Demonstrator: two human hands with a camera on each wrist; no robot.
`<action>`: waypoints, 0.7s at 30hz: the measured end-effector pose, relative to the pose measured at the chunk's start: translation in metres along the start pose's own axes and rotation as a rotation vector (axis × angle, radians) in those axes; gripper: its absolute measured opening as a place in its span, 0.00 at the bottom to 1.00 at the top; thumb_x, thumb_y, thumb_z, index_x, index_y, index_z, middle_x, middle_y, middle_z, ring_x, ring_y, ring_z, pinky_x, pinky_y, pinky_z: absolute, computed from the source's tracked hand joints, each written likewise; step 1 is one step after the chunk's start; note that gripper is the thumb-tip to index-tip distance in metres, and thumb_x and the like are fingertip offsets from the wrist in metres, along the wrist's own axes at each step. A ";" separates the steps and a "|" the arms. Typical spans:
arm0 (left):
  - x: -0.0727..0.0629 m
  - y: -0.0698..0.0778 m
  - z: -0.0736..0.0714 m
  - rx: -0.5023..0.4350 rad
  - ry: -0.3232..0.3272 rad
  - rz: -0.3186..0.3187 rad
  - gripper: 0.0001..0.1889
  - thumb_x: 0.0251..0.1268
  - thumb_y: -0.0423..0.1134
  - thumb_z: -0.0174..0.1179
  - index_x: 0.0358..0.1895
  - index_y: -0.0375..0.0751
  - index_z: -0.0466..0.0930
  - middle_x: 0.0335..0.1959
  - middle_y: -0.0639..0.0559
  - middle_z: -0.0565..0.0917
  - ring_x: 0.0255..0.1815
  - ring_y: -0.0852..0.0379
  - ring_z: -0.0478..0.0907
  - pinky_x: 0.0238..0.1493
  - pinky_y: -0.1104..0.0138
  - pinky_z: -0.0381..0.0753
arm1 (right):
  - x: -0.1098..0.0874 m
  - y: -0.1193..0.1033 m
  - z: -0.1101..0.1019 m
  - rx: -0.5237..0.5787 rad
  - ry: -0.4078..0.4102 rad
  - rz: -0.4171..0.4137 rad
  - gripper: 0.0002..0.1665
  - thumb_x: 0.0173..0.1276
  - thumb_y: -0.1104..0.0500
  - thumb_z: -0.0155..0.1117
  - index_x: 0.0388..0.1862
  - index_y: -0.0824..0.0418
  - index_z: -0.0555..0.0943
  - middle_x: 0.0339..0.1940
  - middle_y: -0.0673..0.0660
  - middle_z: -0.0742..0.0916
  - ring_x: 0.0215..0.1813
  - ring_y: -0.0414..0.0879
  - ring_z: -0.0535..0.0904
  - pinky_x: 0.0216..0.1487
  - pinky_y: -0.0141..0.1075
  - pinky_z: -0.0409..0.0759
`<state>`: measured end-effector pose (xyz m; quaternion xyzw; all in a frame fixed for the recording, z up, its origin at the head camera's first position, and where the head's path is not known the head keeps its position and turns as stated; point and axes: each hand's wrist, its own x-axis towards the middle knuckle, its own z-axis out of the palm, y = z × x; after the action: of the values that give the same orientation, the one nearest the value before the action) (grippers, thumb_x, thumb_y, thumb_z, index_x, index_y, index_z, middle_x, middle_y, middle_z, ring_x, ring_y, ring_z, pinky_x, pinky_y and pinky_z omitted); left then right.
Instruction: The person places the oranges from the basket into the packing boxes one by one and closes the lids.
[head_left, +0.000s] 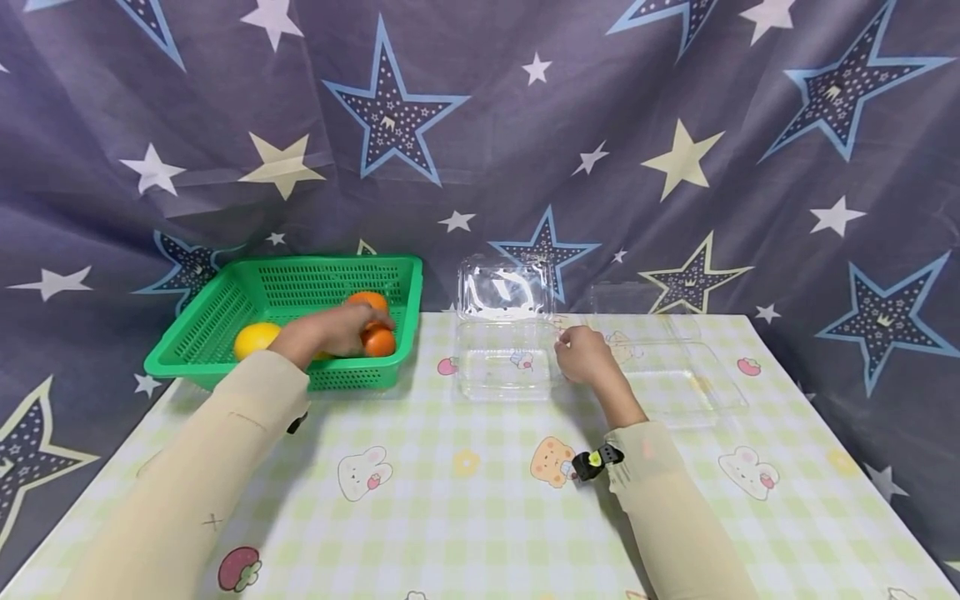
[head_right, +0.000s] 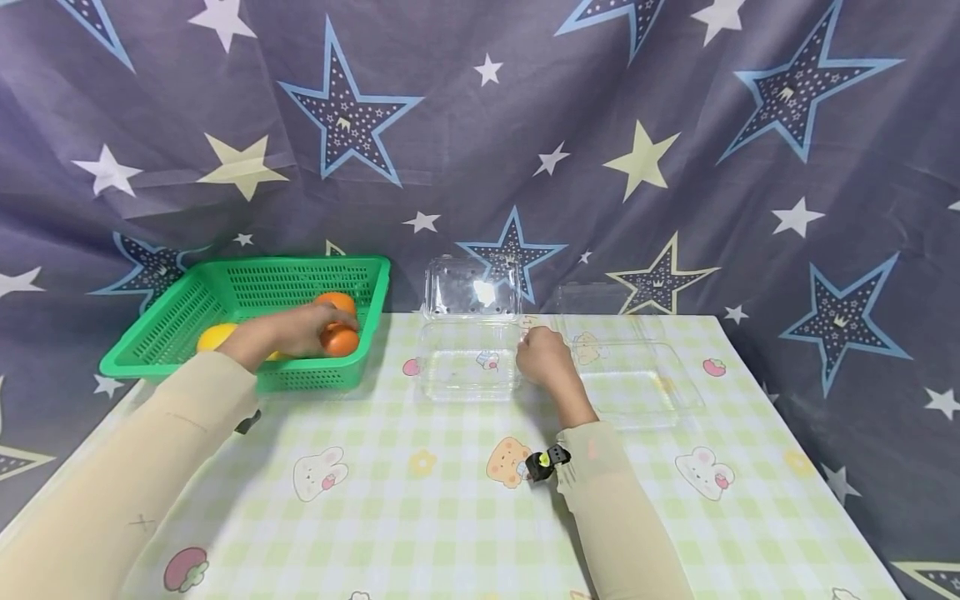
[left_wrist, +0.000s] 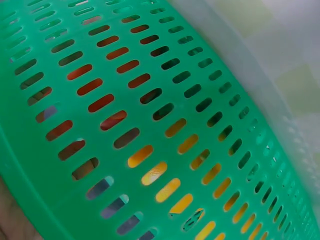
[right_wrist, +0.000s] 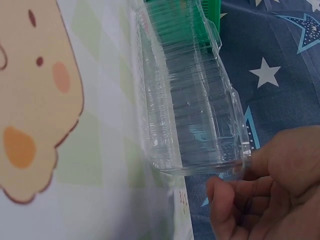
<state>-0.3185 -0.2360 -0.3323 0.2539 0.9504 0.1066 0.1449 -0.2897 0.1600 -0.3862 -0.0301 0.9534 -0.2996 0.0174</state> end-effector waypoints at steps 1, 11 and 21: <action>0.000 0.001 0.000 0.000 -0.008 0.006 0.28 0.63 0.24 0.65 0.67 0.43 0.78 0.59 0.42 0.80 0.54 0.41 0.74 0.55 0.47 0.77 | 0.000 0.000 0.000 0.000 0.001 -0.001 0.22 0.79 0.58 0.50 0.61 0.72 0.79 0.20 0.56 0.85 0.47 0.61 0.84 0.60 0.56 0.77; 0.001 -0.005 0.004 0.035 0.104 0.054 0.23 0.58 0.33 0.74 0.57 0.45 0.80 0.56 0.41 0.75 0.51 0.41 0.73 0.48 0.51 0.80 | 0.001 0.001 0.002 0.018 -0.016 -0.002 0.23 0.80 0.58 0.49 0.63 0.73 0.78 0.24 0.58 0.87 0.42 0.59 0.85 0.60 0.56 0.77; 0.002 -0.003 -0.009 0.033 0.225 -0.052 0.30 0.50 0.40 0.77 0.57 0.53 0.75 0.55 0.41 0.68 0.51 0.38 0.65 0.41 0.51 0.79 | -0.001 0.001 0.001 0.043 0.004 -0.003 0.22 0.79 0.58 0.50 0.60 0.72 0.80 0.57 0.69 0.85 0.57 0.64 0.81 0.60 0.56 0.77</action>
<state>-0.3242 -0.2386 -0.3245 0.2180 0.9685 0.1151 0.0359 -0.2888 0.1606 -0.3880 -0.0307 0.9468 -0.3199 0.0156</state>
